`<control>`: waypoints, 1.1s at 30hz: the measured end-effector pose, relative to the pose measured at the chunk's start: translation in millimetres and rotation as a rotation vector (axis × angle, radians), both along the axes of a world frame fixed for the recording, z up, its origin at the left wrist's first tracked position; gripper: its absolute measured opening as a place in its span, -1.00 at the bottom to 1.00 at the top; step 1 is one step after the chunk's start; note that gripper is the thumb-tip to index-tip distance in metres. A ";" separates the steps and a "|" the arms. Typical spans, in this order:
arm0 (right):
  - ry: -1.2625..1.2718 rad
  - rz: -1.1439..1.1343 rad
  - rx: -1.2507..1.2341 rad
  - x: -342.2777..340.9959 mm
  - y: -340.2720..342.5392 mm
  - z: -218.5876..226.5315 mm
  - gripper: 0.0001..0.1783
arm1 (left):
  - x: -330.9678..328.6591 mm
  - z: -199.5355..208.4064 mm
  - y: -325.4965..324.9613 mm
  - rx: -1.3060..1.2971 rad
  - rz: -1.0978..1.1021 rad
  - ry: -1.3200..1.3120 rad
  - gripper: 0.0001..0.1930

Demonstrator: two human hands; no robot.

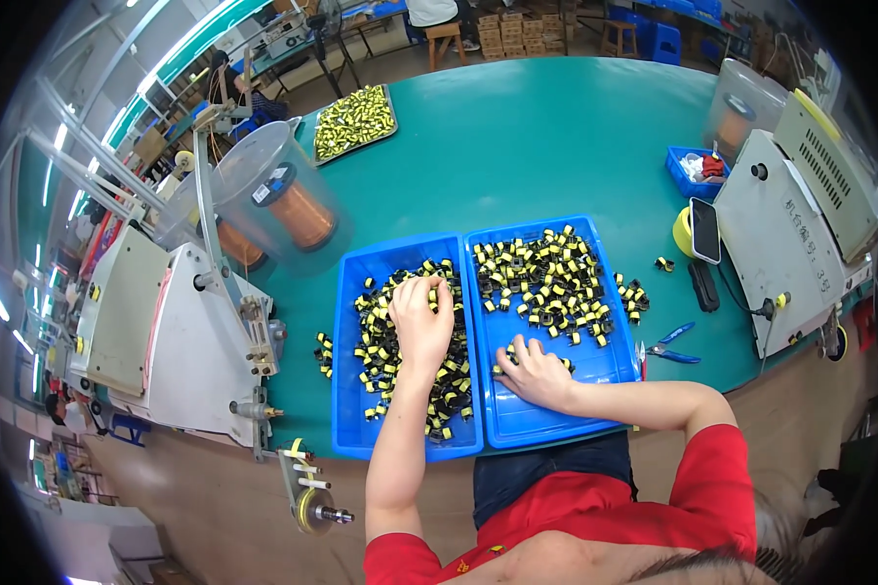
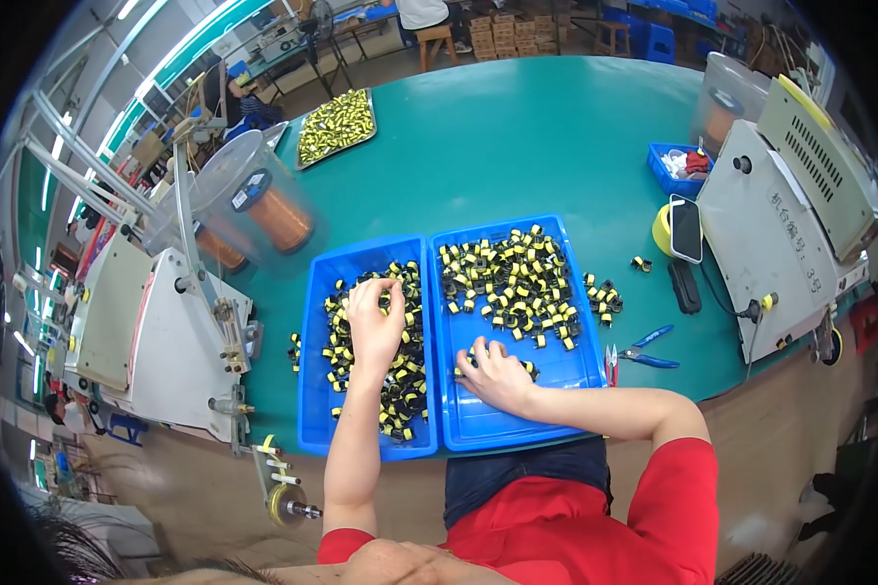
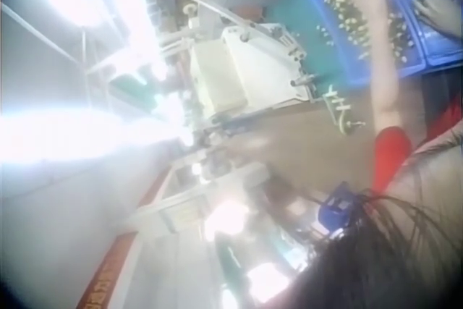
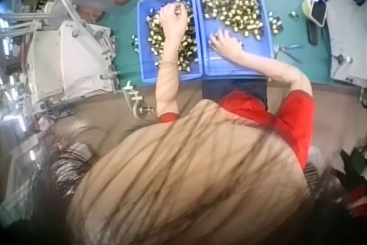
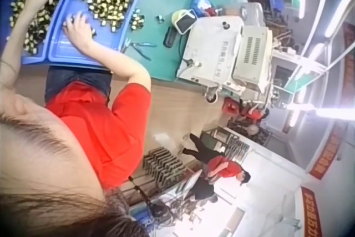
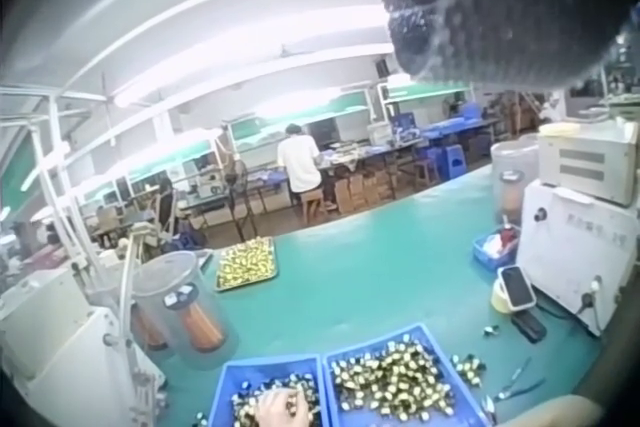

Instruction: The person sorts small electronic components by hand, transferring them from one plastic bin into another.

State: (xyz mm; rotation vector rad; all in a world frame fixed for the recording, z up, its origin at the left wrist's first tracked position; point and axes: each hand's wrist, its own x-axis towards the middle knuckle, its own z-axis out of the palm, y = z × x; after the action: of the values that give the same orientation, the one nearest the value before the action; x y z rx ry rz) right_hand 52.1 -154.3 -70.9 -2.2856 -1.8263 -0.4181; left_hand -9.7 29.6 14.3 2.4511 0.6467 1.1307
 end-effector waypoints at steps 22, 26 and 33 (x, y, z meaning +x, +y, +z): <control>-0.055 -0.011 0.004 -4.5 -4.5 1.7 -0.55 | 1.3 -3.9 -1.2 0.026 -0.029 -0.016 -0.91; -0.058 -0.022 -0.010 -4.7 -7.5 -2.4 -0.55 | 1.4 -2.4 -1.9 0.018 -0.038 -0.027 -0.90; -0.095 -0.085 0.000 -6.8 -2.5 2.3 -0.53 | 0.4 -3.5 -1.6 0.016 -0.029 -0.005 -0.90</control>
State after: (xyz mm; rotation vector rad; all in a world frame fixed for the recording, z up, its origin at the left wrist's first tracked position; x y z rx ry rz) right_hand 45.2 -156.7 -68.7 -2.3883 -1.7749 -0.5489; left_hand -9.2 28.0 10.8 2.4621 0.6015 1.1342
